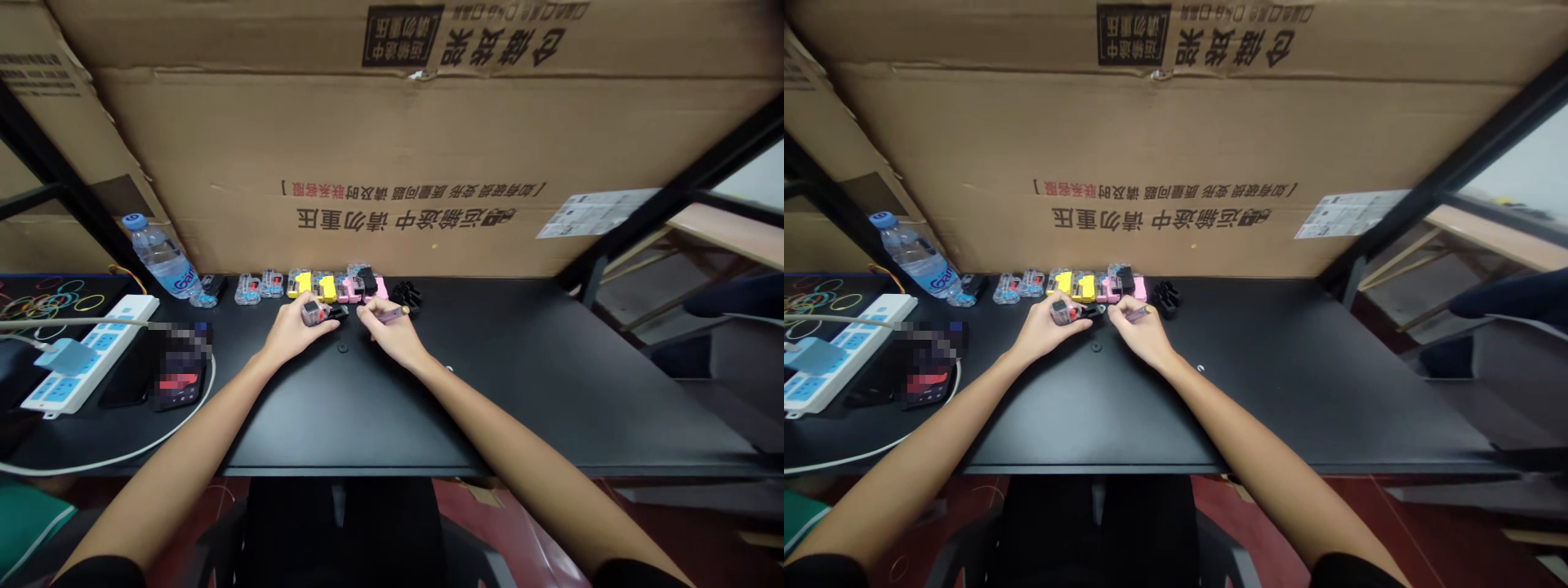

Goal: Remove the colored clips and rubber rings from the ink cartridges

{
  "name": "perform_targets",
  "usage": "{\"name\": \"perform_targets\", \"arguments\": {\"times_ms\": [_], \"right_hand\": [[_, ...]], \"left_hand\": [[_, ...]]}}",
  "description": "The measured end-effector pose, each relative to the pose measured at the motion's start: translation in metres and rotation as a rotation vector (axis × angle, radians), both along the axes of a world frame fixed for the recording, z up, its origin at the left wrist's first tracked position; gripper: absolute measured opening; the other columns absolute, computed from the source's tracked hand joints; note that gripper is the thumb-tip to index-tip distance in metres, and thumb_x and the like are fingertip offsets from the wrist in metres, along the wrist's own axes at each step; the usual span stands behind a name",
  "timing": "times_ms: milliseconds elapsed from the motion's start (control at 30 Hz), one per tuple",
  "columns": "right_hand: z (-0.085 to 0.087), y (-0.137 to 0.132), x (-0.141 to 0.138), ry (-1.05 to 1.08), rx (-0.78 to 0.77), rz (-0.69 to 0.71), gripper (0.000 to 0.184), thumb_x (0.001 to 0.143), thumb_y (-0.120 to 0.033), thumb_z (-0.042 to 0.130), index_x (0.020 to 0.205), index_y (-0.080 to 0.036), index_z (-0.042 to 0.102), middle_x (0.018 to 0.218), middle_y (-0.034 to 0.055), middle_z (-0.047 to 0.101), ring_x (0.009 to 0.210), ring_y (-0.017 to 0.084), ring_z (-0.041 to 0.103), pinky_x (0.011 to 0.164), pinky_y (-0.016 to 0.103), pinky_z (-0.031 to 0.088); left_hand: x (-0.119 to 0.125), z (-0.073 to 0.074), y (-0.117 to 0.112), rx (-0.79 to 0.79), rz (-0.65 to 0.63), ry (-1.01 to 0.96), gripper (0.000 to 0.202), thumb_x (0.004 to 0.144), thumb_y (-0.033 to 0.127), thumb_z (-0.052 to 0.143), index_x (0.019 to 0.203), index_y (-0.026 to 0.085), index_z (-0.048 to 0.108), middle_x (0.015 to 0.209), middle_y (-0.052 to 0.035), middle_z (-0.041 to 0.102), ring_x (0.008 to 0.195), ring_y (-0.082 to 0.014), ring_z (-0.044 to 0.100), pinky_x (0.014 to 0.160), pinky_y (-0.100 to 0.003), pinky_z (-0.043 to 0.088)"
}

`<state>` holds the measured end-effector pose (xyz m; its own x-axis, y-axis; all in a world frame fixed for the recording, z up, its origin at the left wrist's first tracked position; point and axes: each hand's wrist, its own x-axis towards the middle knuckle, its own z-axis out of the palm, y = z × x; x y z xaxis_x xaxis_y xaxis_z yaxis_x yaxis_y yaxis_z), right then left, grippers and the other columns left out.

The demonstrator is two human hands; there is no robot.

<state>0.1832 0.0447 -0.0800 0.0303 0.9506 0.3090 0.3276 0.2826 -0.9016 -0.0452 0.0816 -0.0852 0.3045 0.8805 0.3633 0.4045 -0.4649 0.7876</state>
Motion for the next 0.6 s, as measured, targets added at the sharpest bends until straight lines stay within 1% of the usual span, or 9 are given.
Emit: {"name": "perform_targets", "arguments": {"times_ms": [33, 100, 200, 267, 367, 467, 533, 600], "right_hand": [[0.001, 0.0, 0.001, -0.013, -0.02, 0.019, 0.04, 0.091, -0.05, 0.07, 0.064, -0.023, 0.058, 0.061, -0.0007, 0.06, 0.058, 0.015, 0.052, 0.058, 0.029, 0.045], [0.002, -0.002, 0.0, -0.045, -0.077, 0.087, 0.041, 0.091, -0.048, 0.071, 0.062, -0.023, 0.057, 0.057, -0.0012, 0.059, 0.055, 0.015, 0.051, 0.058, 0.029, 0.044], [0.002, -0.005, -0.003, -0.082, -0.114, 0.175, 0.041, 0.093, -0.046, 0.068, 0.061, -0.022, 0.058, 0.056, -0.0009, 0.06, 0.054, 0.014, 0.051, 0.058, 0.029, 0.042], [0.0, -0.004, -0.003, -0.111, -0.095, 0.183, 0.041, 0.093, -0.044, 0.067, 0.06, -0.021, 0.058, 0.056, -0.0009, 0.061, 0.055, 0.014, 0.051, 0.058, 0.028, 0.04], [-0.002, 0.001, 0.003, -0.15, -0.038, 0.113, 0.041, 0.092, -0.043, 0.068, 0.059, -0.021, 0.057, 0.057, -0.0017, 0.058, 0.056, 0.014, 0.048, 0.057, 0.028, 0.037], [0.0, 0.009, 0.017, -0.16, 0.024, -0.02, 0.043, 0.089, -0.045, 0.071, 0.057, -0.021, 0.056, 0.056, -0.0026, 0.052, 0.056, 0.013, 0.045, 0.058, 0.028, 0.035], [0.003, 0.012, 0.025, -0.129, 0.06, -0.082, 0.044, 0.09, -0.049, 0.072, 0.058, -0.021, 0.059, 0.058, -0.0018, 0.055, 0.059, 0.014, 0.048, 0.06, 0.029, 0.037], [0.005, 0.014, 0.03, -0.074, 0.082, -0.113, 0.044, 0.095, -0.054, 0.068, 0.066, -0.02, 0.067, 0.063, -0.0003, 0.06, 0.063, 0.016, 0.053, 0.063, 0.029, 0.042]], "left_hand": [[-0.001, 0.001, 0.0, 0.026, 0.053, 0.01, 0.04, 0.081, 0.049, 0.088, 0.09, 0.023, 0.059, 0.084, 0.0004, 0.077, 0.074, -0.0201, 0.072, 0.075, -0.032, 0.057], [-0.002, 0.005, 0.001, 0.06, 0.12, 0.028, 0.038, 0.082, 0.048, 0.087, 0.091, 0.023, 0.06, 0.078, 0.0022, 0.074, 0.066, -0.0178, 0.067, 0.068, -0.029, 0.053], [-0.003, 0.008, 0.001, 0.067, 0.147, 0.051, 0.037, 0.082, 0.048, 0.086, 0.094, 0.024, 0.061, 0.076, 0.0031, 0.072, 0.063, -0.0166, 0.063, 0.064, -0.028, 0.049], [-0.003, 0.009, 0.001, 0.057, 0.146, 0.069, 0.037, 0.082, 0.049, 0.085, 0.094, 0.024, 0.061, 0.076, 0.0025, 0.072, 0.063, -0.0174, 0.064, 0.064, -0.029, 0.049], [-0.004, 0.007, 0.002, 0.036, 0.148, 0.106, 0.037, 0.082, 0.05, 0.085, 0.096, 0.025, 0.062, 0.079, 0.0004, 0.074, 0.067, -0.0203, 0.067, 0.067, -0.032, 0.052], [-0.005, 0.005, 0.003, 0.029, 0.158, 0.135, 0.038, 0.081, 0.049, 0.085, 0.1, 0.025, 0.064, 0.084, -0.0018, 0.077, 0.075, -0.0238, 0.072, 0.072, -0.034, 0.055], [-0.005, 0.003, 0.004, 0.038, 0.149, 0.131, 0.037, 0.08, 0.048, 0.086, 0.102, 0.025, 0.065, 0.086, -0.0022, 0.078, 0.08, -0.0245, 0.075, 0.074, -0.035, 0.056], [-0.004, 0.002, 0.004, 0.038, 0.13, 0.132, 0.035, 0.081, 0.047, 0.086, 0.1, 0.025, 0.066, 0.084, -0.0013, 0.078, 0.078, -0.0235, 0.074, 0.074, -0.034, 0.056]]}}
